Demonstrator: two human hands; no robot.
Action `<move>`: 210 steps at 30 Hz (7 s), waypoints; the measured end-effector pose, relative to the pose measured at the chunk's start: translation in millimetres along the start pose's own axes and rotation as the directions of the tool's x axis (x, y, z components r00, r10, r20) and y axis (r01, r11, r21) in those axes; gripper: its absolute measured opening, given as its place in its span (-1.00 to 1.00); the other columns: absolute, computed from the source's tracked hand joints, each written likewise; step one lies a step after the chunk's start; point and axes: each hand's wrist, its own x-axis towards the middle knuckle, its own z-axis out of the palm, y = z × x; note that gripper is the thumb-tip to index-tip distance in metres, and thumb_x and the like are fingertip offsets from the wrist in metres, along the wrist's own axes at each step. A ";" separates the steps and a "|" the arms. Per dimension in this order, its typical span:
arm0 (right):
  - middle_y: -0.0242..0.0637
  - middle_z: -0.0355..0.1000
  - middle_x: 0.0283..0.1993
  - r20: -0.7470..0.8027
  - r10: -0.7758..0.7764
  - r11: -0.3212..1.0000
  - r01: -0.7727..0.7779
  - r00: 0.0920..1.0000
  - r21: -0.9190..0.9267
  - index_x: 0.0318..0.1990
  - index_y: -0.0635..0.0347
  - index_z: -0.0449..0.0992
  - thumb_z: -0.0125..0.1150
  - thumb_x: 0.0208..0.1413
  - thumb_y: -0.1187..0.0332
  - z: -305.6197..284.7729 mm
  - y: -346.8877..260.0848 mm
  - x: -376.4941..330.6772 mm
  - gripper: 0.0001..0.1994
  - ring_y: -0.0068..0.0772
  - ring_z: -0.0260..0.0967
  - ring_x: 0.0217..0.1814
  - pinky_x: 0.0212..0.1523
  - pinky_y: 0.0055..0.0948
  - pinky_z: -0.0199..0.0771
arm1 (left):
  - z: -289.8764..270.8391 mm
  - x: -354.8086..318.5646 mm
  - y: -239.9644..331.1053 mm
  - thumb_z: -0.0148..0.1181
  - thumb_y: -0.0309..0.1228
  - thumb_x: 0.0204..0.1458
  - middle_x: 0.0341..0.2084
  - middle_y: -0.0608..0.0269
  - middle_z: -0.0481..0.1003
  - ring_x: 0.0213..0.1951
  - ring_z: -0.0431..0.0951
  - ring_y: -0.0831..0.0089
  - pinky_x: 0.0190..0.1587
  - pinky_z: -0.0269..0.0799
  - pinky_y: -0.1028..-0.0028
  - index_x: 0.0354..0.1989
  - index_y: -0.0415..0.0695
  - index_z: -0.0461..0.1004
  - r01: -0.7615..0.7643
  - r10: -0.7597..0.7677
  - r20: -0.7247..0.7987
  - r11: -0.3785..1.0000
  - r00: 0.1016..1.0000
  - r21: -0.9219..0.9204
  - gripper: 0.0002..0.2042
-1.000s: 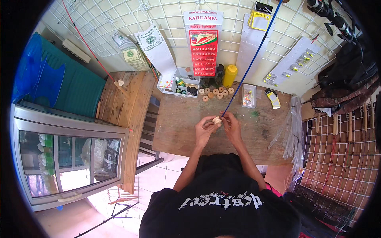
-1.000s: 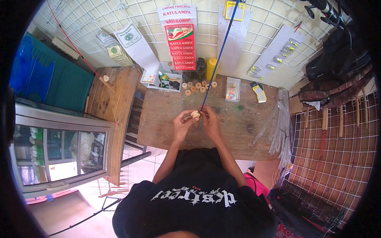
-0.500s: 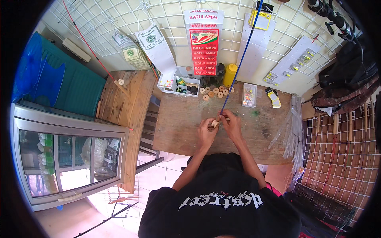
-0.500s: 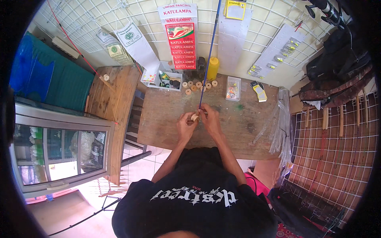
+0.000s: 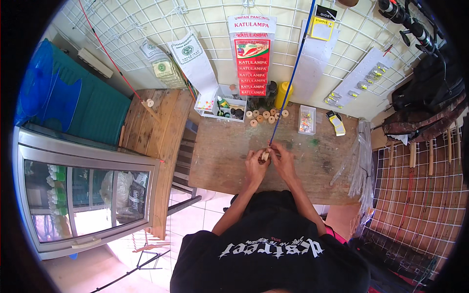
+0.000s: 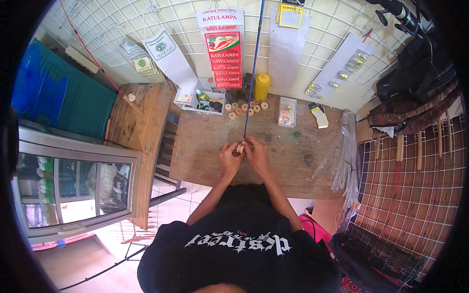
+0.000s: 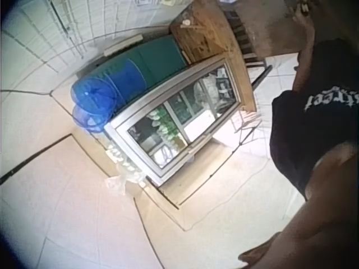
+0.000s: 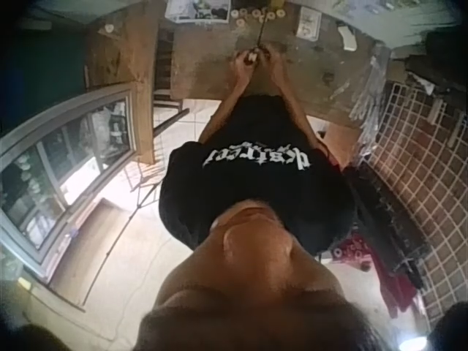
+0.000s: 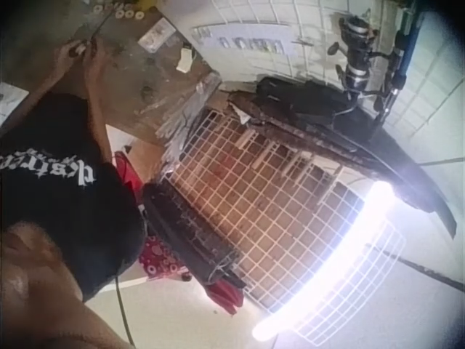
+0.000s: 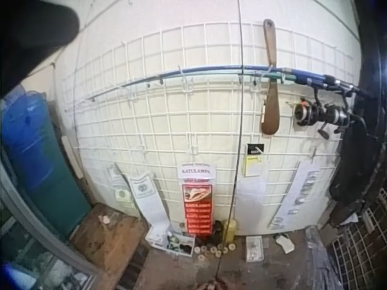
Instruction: The recorder is threading and sliding small cork handle rings onto a fishing rod blank to assemble or repair the handle.
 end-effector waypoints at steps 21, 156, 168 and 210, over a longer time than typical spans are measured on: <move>-0.05 0.45 0.01 0.116 -0.009 0.998 0.002 0.993 0.061 0.24 0.09 0.22 0.18 0.00 0.65 1.5 19.7 -5.1 -0.40 -0.22 0.45 0.07 0.06 -0.29 0.50 | 5.1 1.2 -31.5 0.32 -0.62 -0.18 -0.35 0.15 0.44 -0.35 0.57 0.37 -0.29 0.52 0.43 -0.07 -0.16 0.51 -0.053 0.059 0.047 0.991 0.997 -0.125 -0.60; -0.27 0.50 -0.51 -0.146 0.197 0.965 -0.218 0.969 -0.146 -0.36 0.22 0.52 0.40 -0.11 0.47 -36.6 128.0 21.0 -0.84 -0.55 0.45 -0.47 -0.43 -0.53 0.42 | -6.0 19.7 -43.4 0.38 -0.52 -0.12 0.04 0.07 0.42 0.03 0.49 0.28 0.08 0.46 0.34 0.16 -0.23 0.31 0.050 0.109 0.476 0.950 0.873 -0.308 -0.40; -0.40 0.51 -0.38 -0.034 0.265 0.931 -0.247 0.964 0.270 -0.22 0.24 0.54 0.39 -0.09 0.54 -76.5 98.2 -2.8 -0.76 -0.64 0.42 -0.32 -0.20 -0.59 0.43 | -6.8 19.7 -35.4 0.38 -0.52 -0.13 0.01 0.10 0.45 0.01 0.50 0.30 0.08 0.46 0.35 0.14 -0.22 0.33 0.037 0.099 0.471 0.962 0.877 -0.271 -0.42; -0.23 0.53 -0.10 0.176 0.473 0.646 -0.476 0.863 0.596 -0.08 0.09 0.38 0.17 0.16 0.34 -52.2 38.2 -8.5 -0.79 -0.63 0.29 -0.60 -0.55 -0.66 0.29 | -7.4 19.1 -40.3 0.41 -0.47 -0.14 0.10 0.07 0.36 0.04 0.48 0.26 0.07 0.46 0.35 0.18 -0.20 0.30 0.007 0.116 0.454 0.965 0.884 -0.261 -0.36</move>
